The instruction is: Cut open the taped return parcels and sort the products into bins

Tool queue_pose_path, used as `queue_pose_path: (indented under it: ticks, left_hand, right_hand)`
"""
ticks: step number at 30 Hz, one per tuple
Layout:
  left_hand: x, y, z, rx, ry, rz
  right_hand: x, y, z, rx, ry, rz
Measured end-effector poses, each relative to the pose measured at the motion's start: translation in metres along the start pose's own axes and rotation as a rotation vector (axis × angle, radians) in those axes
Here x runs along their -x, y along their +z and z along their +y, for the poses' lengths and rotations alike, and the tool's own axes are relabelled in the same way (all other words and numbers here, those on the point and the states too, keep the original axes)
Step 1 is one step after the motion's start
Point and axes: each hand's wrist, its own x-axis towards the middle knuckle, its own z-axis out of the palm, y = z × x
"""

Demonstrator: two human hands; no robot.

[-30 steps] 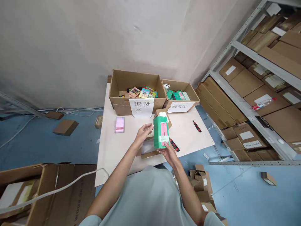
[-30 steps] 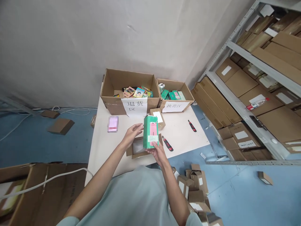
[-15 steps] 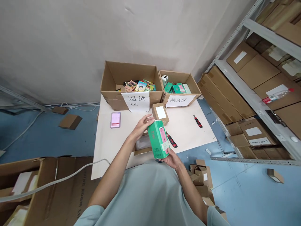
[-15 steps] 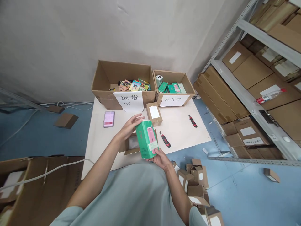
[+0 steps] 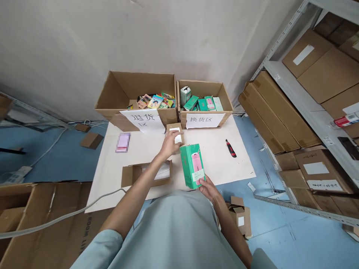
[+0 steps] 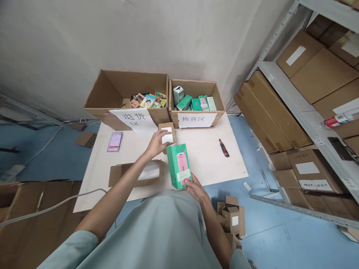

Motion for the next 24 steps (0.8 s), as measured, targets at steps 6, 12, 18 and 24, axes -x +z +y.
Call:
queue_pose_path:
  ticks: [6, 12, 18, 24]
  left_hand:
    - [-0.005, 0.018, 0.035, 0.189, 0.049, -0.316]
    - [-0.010, 0.018, 0.055, 0.136, -0.033, -0.294]
    - [-0.022, 0.010, 0.061, 0.046, -0.004, -0.353]
    - [-0.028, 0.013, 0.068, 0.044, -0.049, -0.470]
  right_hand:
    - [-0.002, -0.031, -0.034, -0.008, 0.033, -0.043]
    - [-0.006, -0.044, -0.049, -0.008, 0.051, -0.110]
    - [-0.019, -0.060, -0.050, 0.033, 0.032, -0.135]
    - [-0.021, -0.068, -0.052, 0.082, 0.015, -0.151]
